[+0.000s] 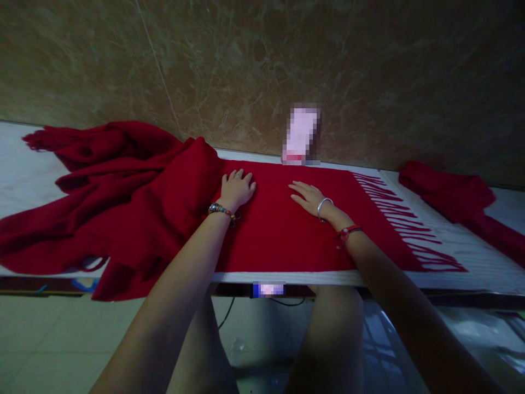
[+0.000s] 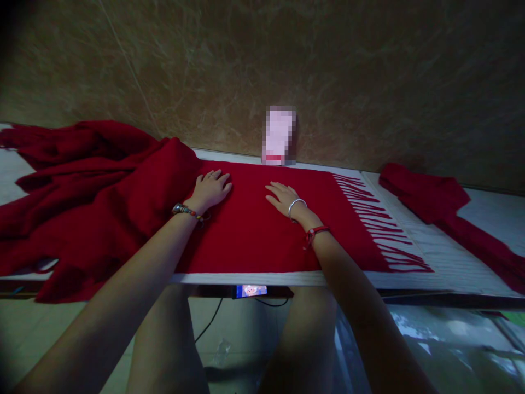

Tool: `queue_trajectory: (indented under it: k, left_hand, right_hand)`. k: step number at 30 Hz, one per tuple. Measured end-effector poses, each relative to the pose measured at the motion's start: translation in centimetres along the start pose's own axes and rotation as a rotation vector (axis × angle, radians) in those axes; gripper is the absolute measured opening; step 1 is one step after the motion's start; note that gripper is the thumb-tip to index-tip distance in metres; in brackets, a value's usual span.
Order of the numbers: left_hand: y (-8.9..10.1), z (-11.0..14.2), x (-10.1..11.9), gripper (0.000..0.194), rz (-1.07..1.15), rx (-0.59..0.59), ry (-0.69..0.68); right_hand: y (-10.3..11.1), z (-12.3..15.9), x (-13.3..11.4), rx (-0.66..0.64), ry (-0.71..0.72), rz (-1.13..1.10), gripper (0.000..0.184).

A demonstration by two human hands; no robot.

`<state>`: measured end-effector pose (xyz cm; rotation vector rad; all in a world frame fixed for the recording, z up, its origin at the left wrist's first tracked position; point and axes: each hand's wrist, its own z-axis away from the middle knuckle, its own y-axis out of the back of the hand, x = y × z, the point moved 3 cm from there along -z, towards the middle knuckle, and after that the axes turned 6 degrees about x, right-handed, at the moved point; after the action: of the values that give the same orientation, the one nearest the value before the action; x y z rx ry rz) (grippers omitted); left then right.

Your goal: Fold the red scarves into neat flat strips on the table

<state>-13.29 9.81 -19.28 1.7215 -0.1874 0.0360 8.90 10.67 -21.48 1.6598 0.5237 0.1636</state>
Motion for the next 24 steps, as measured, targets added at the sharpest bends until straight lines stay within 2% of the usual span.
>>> queue_trajectory:
  k: [6,14,24]
  left_hand:
    - [-0.1,0.0,0.0,0.05,0.002,0.001,0.003]
    - [0.0,0.0,0.0,0.049,0.013,0.009,0.001]
    - [-0.1,-0.1,-0.1,0.051,0.013,0.012,0.001]
  right_hand:
    - [0.2,-0.1,-0.3,-0.03,-0.012,0.006,0.048]
    - [-0.1,-0.2,0.1,0.003,0.012,-0.02,0.048]
    - [-0.5,-0.5,1.1,0.112,0.065,-0.078,0.049]
